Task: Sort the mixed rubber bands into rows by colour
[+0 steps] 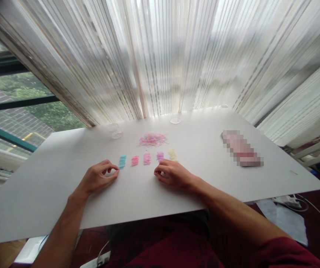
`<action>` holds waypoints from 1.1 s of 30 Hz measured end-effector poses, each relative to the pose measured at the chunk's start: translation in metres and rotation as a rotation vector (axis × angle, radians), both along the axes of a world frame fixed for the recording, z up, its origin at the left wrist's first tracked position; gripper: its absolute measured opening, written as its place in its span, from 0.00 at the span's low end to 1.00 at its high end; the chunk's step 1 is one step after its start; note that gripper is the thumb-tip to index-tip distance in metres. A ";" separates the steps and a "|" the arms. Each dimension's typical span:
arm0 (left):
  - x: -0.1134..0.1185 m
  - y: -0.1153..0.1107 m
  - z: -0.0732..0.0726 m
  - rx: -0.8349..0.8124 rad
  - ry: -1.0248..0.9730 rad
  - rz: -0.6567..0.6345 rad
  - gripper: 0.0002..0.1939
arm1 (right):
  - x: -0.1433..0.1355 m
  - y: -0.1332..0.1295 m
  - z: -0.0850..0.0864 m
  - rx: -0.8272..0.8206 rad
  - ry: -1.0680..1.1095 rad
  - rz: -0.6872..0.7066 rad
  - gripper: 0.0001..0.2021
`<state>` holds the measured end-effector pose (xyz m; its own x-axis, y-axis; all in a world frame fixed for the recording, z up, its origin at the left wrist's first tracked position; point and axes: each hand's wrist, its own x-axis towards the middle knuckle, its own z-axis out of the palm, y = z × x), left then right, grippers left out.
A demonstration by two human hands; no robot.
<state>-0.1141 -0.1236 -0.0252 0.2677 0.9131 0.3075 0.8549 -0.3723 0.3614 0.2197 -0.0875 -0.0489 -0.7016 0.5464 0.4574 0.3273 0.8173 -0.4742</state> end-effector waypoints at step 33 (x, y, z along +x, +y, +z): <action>0.034 0.057 0.042 -0.057 0.067 -0.162 0.13 | 0.042 0.092 0.041 -0.279 -0.025 -0.444 0.09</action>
<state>-0.0801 -0.0670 0.0168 0.4307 0.8720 0.2327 0.8083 -0.4874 0.3303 0.2612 0.0044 -0.0083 -0.3838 0.8922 0.2381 0.6271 0.4411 -0.6421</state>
